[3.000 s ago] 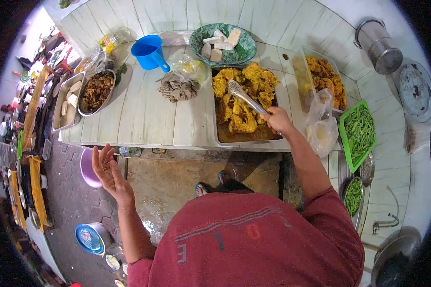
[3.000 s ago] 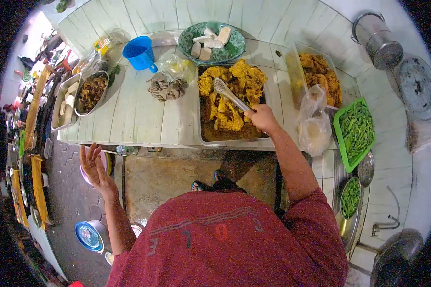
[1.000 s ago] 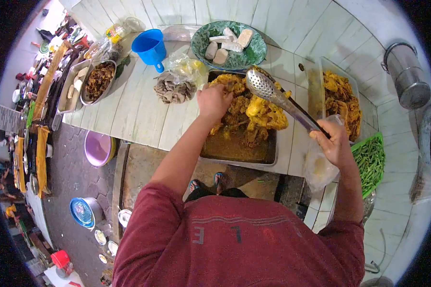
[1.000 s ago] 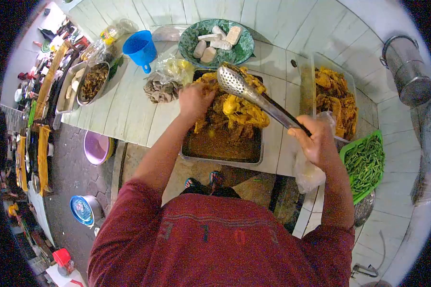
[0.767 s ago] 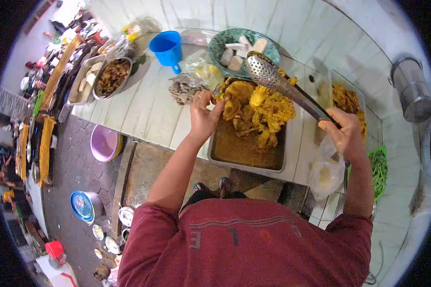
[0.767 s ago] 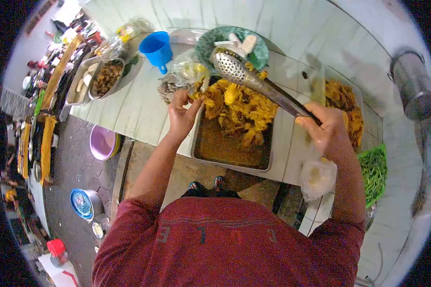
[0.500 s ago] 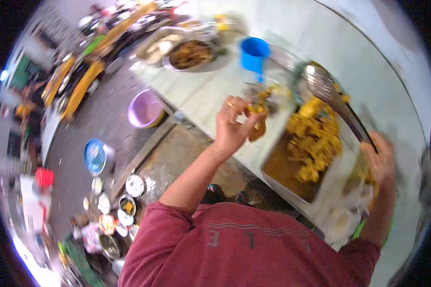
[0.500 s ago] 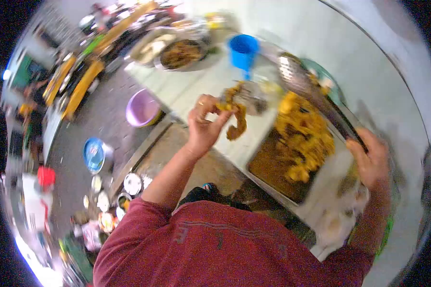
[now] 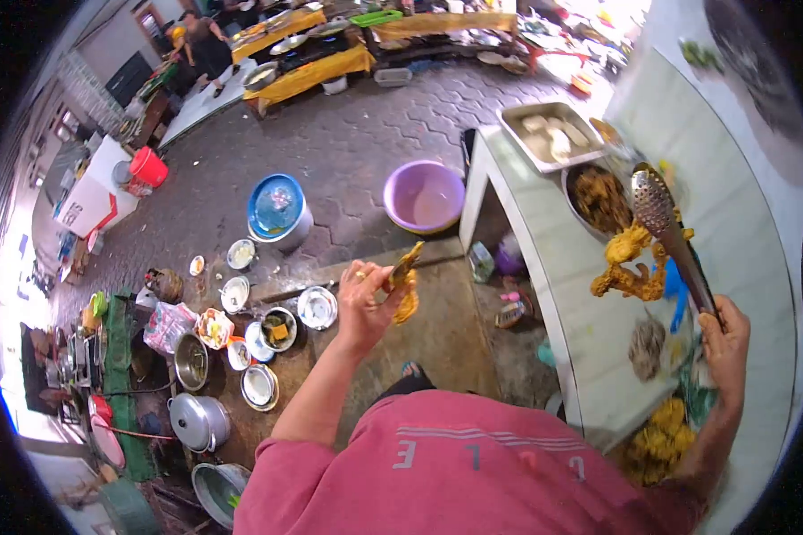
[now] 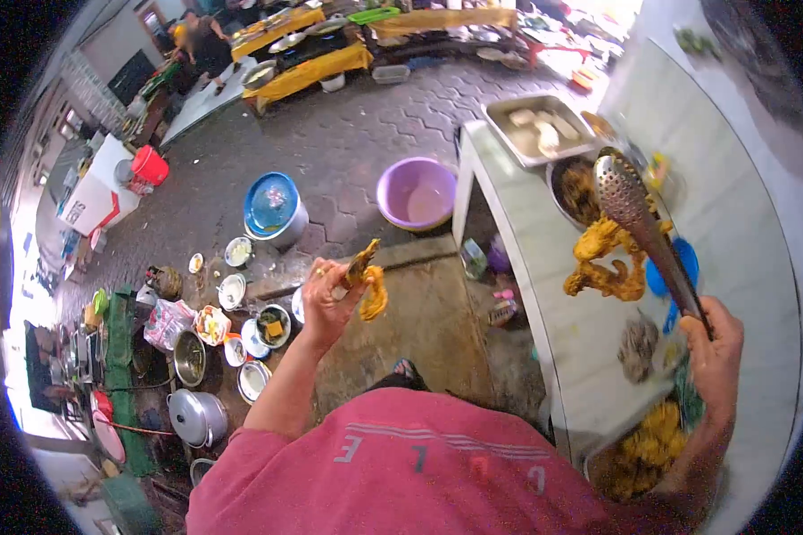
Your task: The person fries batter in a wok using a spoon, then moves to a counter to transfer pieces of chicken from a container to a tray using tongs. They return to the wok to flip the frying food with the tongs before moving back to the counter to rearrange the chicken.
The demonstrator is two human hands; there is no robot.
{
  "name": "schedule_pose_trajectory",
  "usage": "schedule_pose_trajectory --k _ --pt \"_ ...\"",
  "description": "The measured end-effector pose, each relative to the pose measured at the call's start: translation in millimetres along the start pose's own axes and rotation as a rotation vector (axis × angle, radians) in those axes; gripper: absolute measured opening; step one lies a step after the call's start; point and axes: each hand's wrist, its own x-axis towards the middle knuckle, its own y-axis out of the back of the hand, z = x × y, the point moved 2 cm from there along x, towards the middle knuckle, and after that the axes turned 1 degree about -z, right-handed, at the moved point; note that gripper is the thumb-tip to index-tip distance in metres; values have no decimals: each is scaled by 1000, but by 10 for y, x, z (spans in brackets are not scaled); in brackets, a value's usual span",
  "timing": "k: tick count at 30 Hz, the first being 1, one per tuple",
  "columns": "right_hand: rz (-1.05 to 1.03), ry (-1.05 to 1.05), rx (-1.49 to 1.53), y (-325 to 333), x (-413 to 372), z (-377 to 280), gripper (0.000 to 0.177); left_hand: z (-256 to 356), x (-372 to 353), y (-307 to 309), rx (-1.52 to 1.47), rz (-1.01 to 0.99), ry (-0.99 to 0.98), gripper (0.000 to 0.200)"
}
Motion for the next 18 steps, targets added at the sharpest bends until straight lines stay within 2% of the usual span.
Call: schedule_pose_trajectory --k 2,4,5,8,11,15,18 --pt "6 67 32 -336 371 -276 5 -379 114 272 116 49 26 19" --pt "-100 84 78 -668 797 -563 4 -753 237 476 219 82 50 17" --pt "-122 197 74 -834 1018 -707 5 -921 300 580 232 112 90 16" --pt "-146 315 74 -1320 1647 -1160 8 -1482 489 836 341 193 179 18" --pt "-176 327 87 -1765 2262 -1526 11 -2035 748 1050 427 288 224 20" --pt "-147 473 43 -2316 3116 -1924 14 -2610 1184 1274 390 401 375 18" --pt "-168 494 89 -2667 3764 -2156 16 -3068 1512 1418 419 499 452 17"
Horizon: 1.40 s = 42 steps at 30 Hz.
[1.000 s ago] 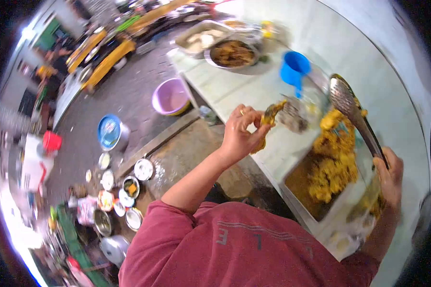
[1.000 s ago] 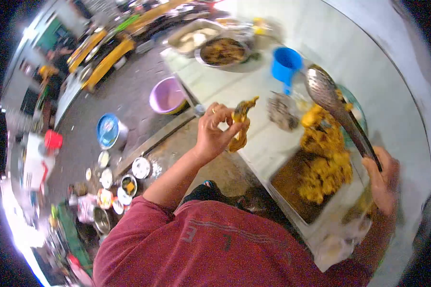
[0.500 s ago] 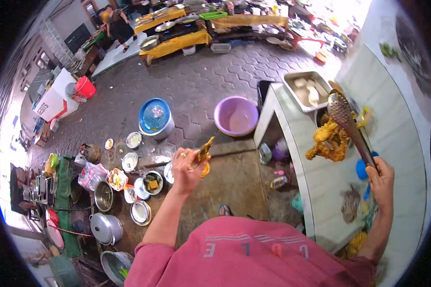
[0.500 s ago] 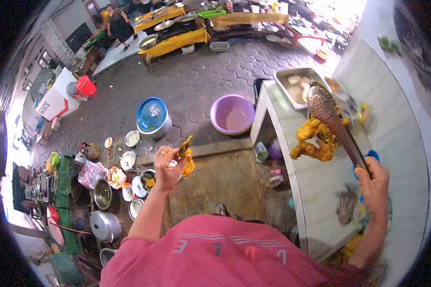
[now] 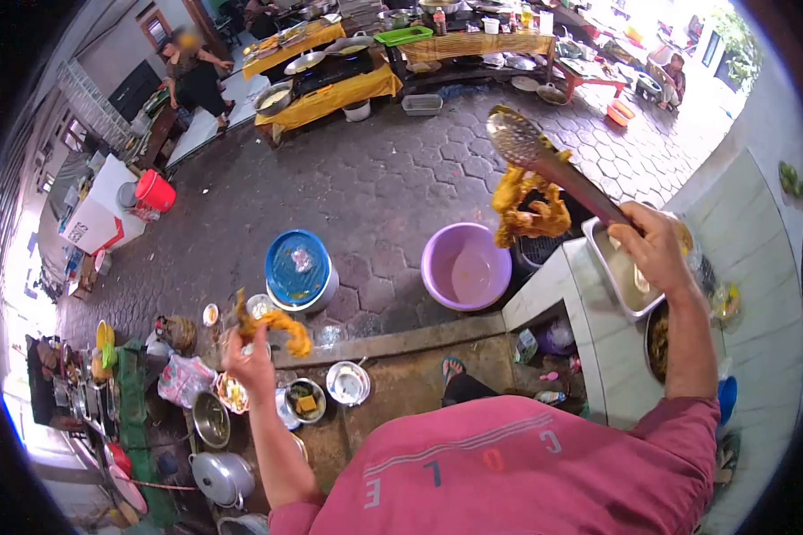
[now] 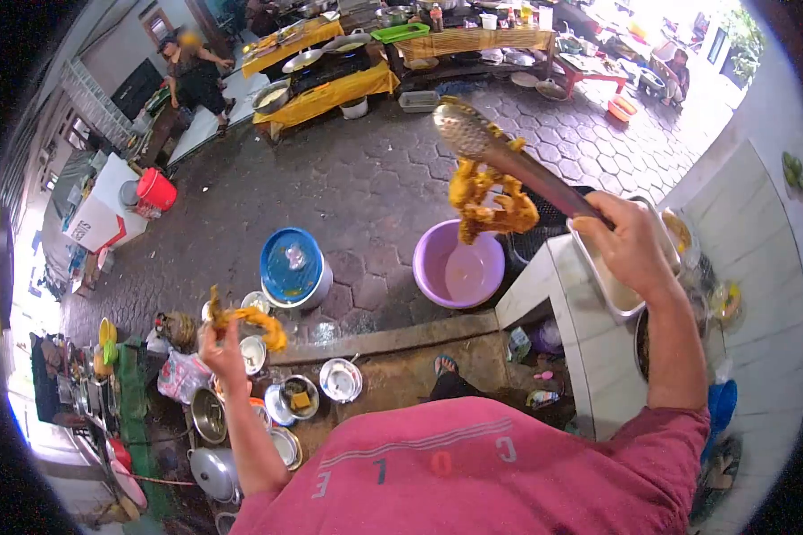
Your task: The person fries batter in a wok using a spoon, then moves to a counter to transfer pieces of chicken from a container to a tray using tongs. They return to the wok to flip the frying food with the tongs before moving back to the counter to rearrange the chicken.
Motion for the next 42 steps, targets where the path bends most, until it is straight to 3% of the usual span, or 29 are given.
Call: schedule_pose_trajectory --k 2,4,5,10,13,17,18,20,24,26,36,38,42 --pt "-17 -53 25 -152 496 85 18 -208 263 -151 -26 -2 155 17" --pt "-85 -102 34 -290 987 129 19 -195 579 -272 57 20 68 18" --pt "-73 -29 -7 -391 1233 193 19 -203 727 -346 132 52 -16 19" --pt "-61 54 -14 -879 2350 383 18 -716 1323 -828 170 44 149 19" --pt "0 22 -33 -1181 3015 470 17 -992 1731 -1175 270 62 -44 19" --pt "78 20 -118 -1574 3864 595 15 -1466 2350 -1726 265 -9 75 22" --pt "103 5 -181 -1651 4104 655 14 -1740 2518 -1883 371 30 -104 22" --pt "140 -28 -122 -1794 4546 639 14 -1860 2994 -2261 238 70 -54 20" --pt "119 -168 -81 -2049 5461 826 13 -1970 4009 -3035 298 -28 -39 17" --pt "144 -159 -117 -2243 5966 866 14 -2159 4493 -3522 240 -6 -130 18" --pt "251 52 -241 -3161 9008 1375 19 -2579 6682 -5895 184 147 -151 19" --pt "126 -84 -180 -3413 9659 1463 19 -2706 7017 -6266 157 68 -73 21" --pt "151 44 -185 -4001 11081 1707 22 -2844 7698 -6941 255 27 -50 22"
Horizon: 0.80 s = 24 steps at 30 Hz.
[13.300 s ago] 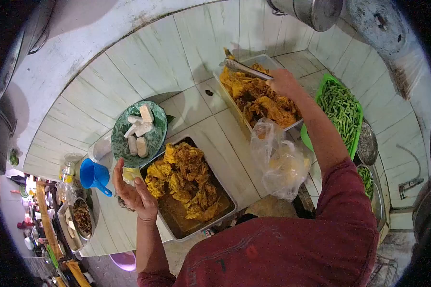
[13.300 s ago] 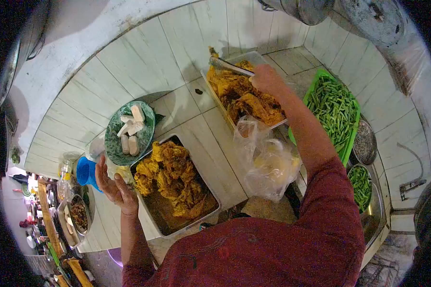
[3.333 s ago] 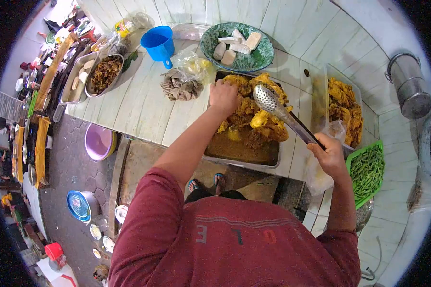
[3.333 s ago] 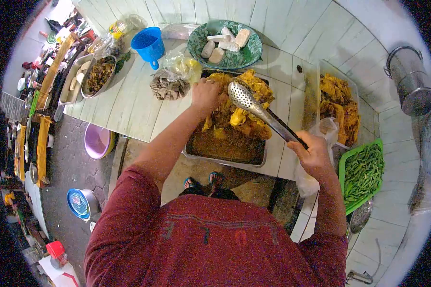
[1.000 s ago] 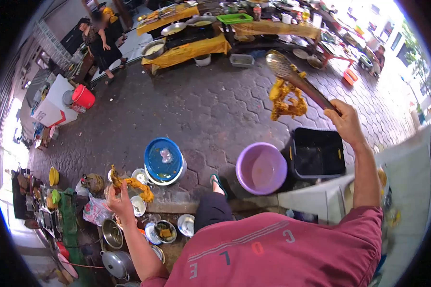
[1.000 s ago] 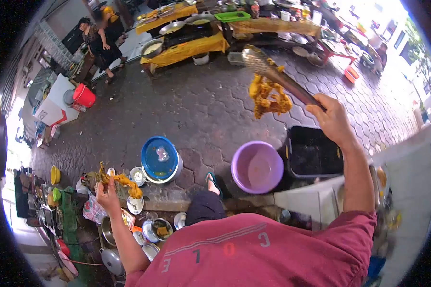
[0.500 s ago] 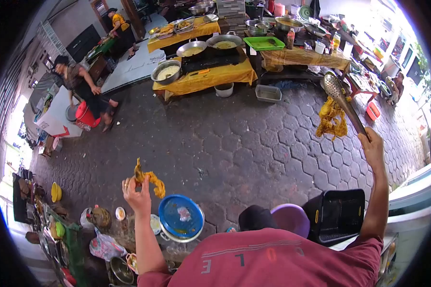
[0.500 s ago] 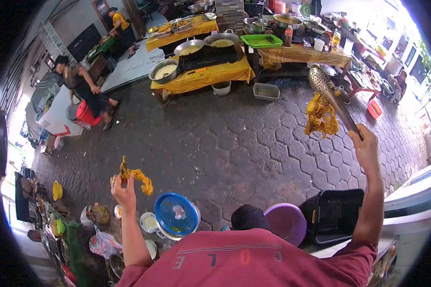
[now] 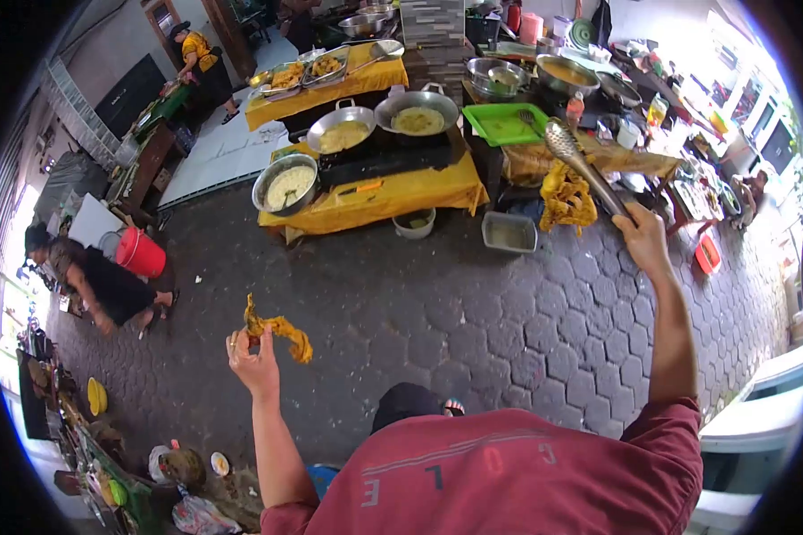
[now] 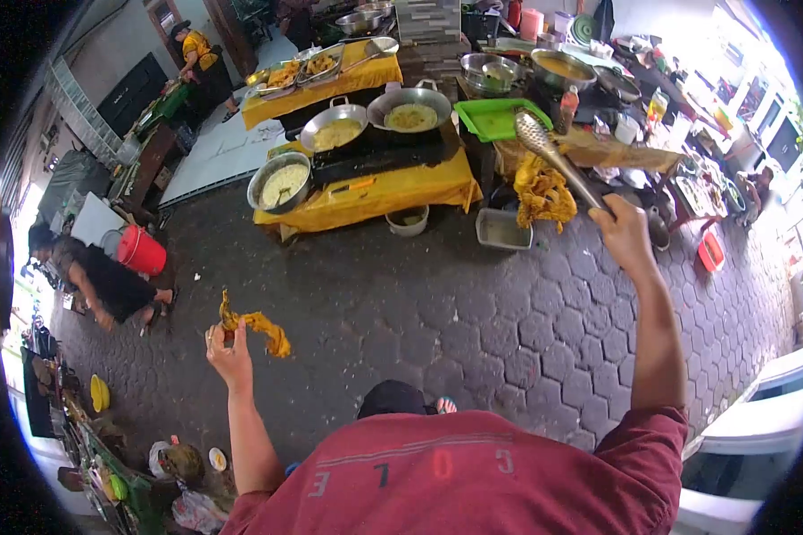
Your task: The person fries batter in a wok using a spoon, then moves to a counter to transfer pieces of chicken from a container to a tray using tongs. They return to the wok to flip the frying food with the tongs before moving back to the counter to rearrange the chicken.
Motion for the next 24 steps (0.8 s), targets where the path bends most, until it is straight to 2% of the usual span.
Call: schedule_pose_trajectory --k 5,7,8,10,11,14,15,18,22,24 --pt "-47 7 7 -1079 1609 -10 24 -248 742 -1030 7 -5 40 19" --pt "-36 7 0 -1574 2164 50 25 -347 1108 -1486 57 43 -137 18" --pt "38 79 21 -1896 2466 151 26 -408 1386 -1745 51 53 -144 18" --pt "-125 -182 62 -2340 3010 26 27 -440 1632 -2203 -26 -36 56 18" --pt "-137 -177 85 -2606 3281 88 27 -447 1800 -2423 -12 -81 91 19" --pt "-168 -168 76 -3440 3947 166 29 -327 2372 -3035 -24 -83 34 20" --pt "-162 -131 37 -3715 4194 145 30 -255 2587 -3227 6 -107 -54 21" --pt "-257 -215 76 -4572 4759 211 32 -133 3045 -3906 -35 -119 -75 21" --pt "-388 -219 98 -5755 5336 378 35 90 3458 -4803 -41 -183 -40 21" --pt "-479 -259 104 -6207 5553 406 30 241 3618 -5190 -3 -163 -60 20"
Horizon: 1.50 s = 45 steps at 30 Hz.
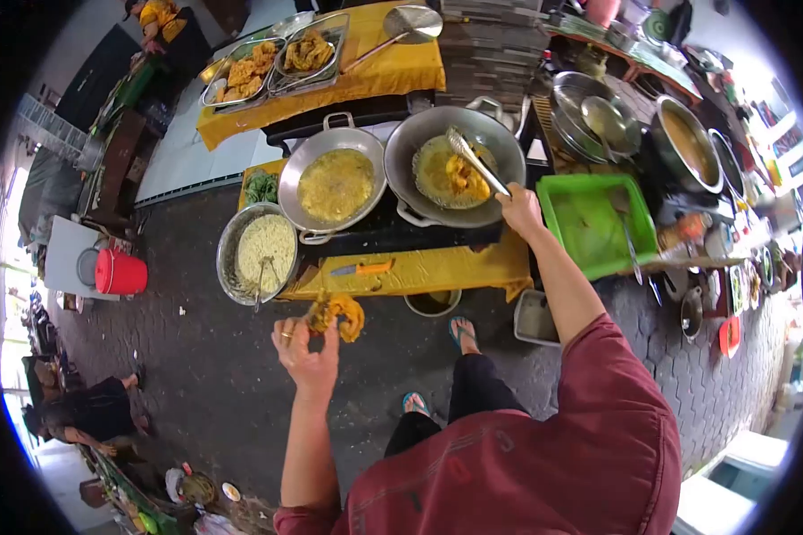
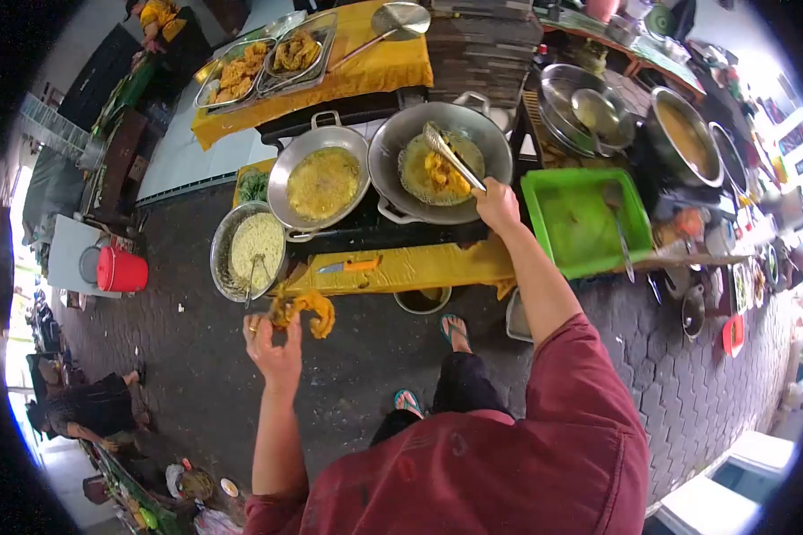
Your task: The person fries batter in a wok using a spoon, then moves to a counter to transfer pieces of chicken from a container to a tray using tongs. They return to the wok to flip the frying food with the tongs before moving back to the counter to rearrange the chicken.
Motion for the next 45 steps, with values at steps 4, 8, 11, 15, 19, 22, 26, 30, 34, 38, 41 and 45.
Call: schedule_pose_trajectory --k 4,8,11,15,19,22,26,30,34,38,41,45 --pt "-99 -45 -12 -635 852 87 30 131 452 -649 -7 -87 37 24" --pt "-217 -50 -113 -874 1622 187 33 233 1011 -1381 -74 -136 -11 23" --pt "-262 -82 -166 -841 1894 261 36 341 1303 -1795 -16 -88 -123 24" --pt "-228 -88 -218 -553 2034 352 42 480 1594 -2352 -6 -177 -156 22" --pt "-168 -191 -114 -101 1917 529 44 646 1652 -2989 53 -282 -272 20" --pt "-71 -159 29 276 1568 602 44 749 1520 -3478 102 -419 -344 21" --pt "98 -87 132 488 1008 757 44 868 1216 -4015 204 -734 -375 27" --pt "46 -112 98 626 634 757 42 922 857 -4297 350 -835 -295 37" --pt "-96 -122 -43 775 425 666 39 971 772 -3606 171 -677 -104 52" --pt "-144 -153 -231 764 293 549 36 664 386 -2169 193 -527 19 49" --pt "-102 -86 -277 599 292 448 37 303 -331 -1106 344 -459 200 43" --pt "-201 -8 -308 333 315 232 37 25 -1775 176 498 -367 477 42"
